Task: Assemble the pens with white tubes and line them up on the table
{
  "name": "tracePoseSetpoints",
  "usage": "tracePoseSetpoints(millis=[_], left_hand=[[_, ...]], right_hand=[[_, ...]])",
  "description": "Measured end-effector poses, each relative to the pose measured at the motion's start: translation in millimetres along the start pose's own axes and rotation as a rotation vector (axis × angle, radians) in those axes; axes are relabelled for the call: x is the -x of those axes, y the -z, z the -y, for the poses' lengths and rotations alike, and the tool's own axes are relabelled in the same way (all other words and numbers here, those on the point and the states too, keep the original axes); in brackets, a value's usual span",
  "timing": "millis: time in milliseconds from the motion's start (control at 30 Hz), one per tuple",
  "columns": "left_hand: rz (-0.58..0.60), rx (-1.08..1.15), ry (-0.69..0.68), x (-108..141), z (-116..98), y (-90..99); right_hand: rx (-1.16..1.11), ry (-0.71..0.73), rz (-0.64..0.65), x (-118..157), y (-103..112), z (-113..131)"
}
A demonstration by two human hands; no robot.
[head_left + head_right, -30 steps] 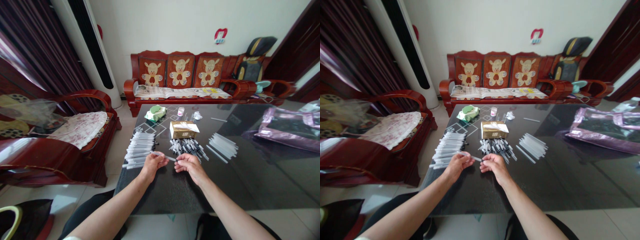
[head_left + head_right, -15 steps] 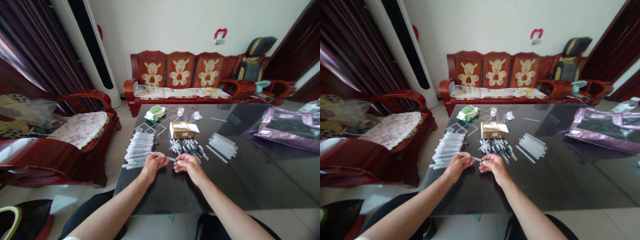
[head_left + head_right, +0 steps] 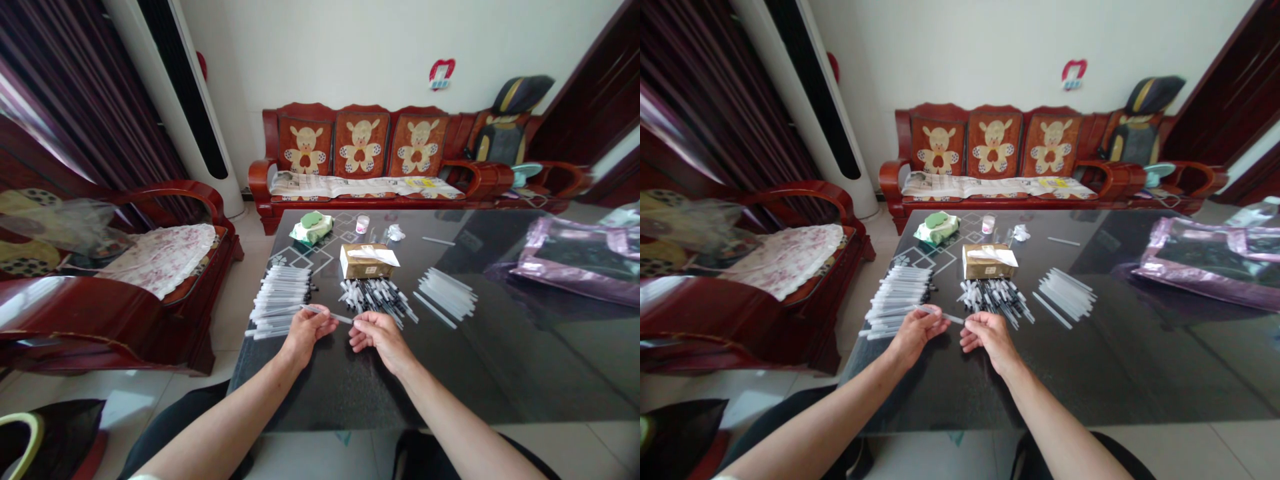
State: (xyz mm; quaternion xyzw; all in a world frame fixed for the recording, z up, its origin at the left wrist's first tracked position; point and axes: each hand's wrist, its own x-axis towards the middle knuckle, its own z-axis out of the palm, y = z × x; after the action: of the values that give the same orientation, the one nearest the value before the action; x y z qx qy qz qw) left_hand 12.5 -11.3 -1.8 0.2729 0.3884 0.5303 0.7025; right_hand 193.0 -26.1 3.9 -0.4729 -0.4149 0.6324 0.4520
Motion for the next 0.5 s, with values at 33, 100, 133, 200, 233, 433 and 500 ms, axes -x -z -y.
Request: tracePoseSetpoints(millis=[33, 100, 133, 200, 233, 433, 500], left_hand=[[0.003, 0.001, -0.003, 0.3, 0.2, 0.0], [0.007, 0.003, -0.003, 0.6, 0.4, 0.0], [0.007, 0.004, -0.002, 0.6, 0.5, 0.1], [0.002, 0.004, -0.002, 0.3, 0.8, 0.5], [-0.001, 0.003, -0.001, 0.0, 0.9, 0.7], [0.001, -0.001, 0.004, -0.9, 0.8, 0.5], [0.005, -0.001, 0.002, -0.5, 0.4, 0.1]], right_hand=[[0.012, 0.0, 0.007, -0.3, 0.4, -0.8], [0.042, -0.009, 0.021, -0.5, 0.5, -1.0], [0.055, -0.02, 0.021, -0.3, 0.1, -0.4], [0.065, -0.045, 0.007, 0.6, -1.0, 2.0], [0.063, -0.053, -0.004, 1.1, -1.6, 3.6], [0.082, -0.002, 0.02, 2.9, -1.1, 9.0], [0.092, -0.004, 0.028, 2.6, -0.2, 7.9]])
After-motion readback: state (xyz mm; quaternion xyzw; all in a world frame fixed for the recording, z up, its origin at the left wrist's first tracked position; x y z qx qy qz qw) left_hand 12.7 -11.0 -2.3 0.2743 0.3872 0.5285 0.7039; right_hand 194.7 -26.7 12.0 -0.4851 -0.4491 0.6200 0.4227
